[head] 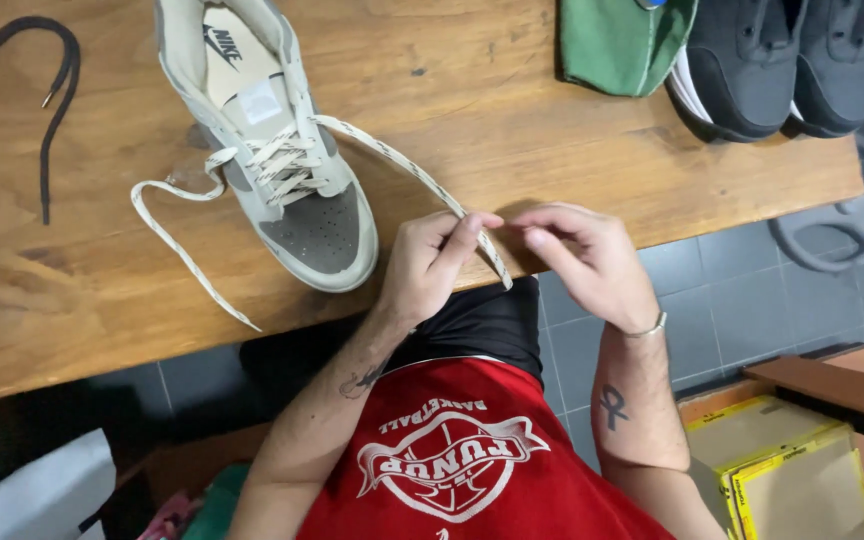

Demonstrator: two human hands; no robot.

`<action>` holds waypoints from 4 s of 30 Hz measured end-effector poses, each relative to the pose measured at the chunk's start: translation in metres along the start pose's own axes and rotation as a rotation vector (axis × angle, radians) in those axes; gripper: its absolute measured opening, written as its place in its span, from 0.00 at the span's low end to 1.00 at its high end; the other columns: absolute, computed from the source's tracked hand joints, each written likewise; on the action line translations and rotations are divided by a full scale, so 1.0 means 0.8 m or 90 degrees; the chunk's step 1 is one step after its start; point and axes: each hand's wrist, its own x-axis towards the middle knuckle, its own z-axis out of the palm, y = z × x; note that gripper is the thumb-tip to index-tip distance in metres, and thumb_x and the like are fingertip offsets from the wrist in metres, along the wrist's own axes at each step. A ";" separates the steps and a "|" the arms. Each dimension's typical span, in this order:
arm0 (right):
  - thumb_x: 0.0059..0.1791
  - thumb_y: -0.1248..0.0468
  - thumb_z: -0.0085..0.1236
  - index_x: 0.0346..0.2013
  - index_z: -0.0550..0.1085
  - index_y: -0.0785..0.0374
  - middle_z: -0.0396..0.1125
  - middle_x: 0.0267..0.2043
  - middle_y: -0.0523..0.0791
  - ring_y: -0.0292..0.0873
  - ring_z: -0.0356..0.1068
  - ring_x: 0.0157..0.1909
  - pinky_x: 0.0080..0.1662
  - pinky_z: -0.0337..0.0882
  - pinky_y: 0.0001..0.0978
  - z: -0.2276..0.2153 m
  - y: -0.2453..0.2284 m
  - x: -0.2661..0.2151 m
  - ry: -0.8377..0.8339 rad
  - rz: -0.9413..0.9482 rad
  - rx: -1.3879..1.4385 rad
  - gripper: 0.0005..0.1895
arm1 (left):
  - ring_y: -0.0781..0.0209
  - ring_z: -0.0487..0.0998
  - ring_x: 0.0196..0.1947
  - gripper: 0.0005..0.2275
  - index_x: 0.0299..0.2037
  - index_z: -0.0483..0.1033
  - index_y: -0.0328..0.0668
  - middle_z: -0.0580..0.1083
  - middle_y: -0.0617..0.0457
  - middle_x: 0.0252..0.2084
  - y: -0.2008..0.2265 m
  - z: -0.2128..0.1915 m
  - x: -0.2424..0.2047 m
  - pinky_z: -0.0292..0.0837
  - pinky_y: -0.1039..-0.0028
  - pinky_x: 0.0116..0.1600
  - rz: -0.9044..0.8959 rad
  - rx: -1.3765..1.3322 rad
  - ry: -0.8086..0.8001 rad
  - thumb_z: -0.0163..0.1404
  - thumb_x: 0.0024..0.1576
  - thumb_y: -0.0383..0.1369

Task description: The person laces a gray and white sneaker by threading a white shoelace through the eyelets from the bottom to the top. They pull the laces to tighten them and adjust the fit, then tie a knot at the top of the shoe.

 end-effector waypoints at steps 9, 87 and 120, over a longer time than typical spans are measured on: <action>0.56 0.65 0.49 0.27 0.76 0.63 0.70 0.24 0.52 0.45 0.70 0.28 0.37 0.72 0.42 0.024 0.001 0.008 -0.118 0.031 0.033 0.15 | 0.68 0.70 0.24 0.15 0.41 0.82 0.38 0.69 0.53 0.20 -0.005 -0.009 0.002 0.73 0.74 0.33 -0.036 0.004 0.119 0.43 0.68 0.36; 0.49 0.62 0.64 0.36 0.75 0.61 0.69 0.27 0.47 0.43 0.68 0.25 0.32 0.64 0.38 -0.016 0.068 -0.079 0.213 -0.212 0.404 0.07 | 0.71 0.65 0.22 0.17 0.38 0.82 0.43 0.66 0.62 0.21 -0.001 -0.005 0.005 0.60 0.76 0.30 -0.075 0.120 0.091 0.41 0.67 0.41; 0.53 0.68 0.63 0.37 0.81 0.61 0.72 0.29 0.51 0.58 0.75 0.35 0.37 0.74 0.43 0.157 -0.139 0.222 -0.096 -0.248 -0.379 0.01 | 0.53 0.77 0.25 0.20 0.17 0.67 0.46 0.72 0.50 0.16 0.081 -0.305 0.084 0.72 0.68 0.35 -0.054 0.352 -0.003 0.51 0.56 0.47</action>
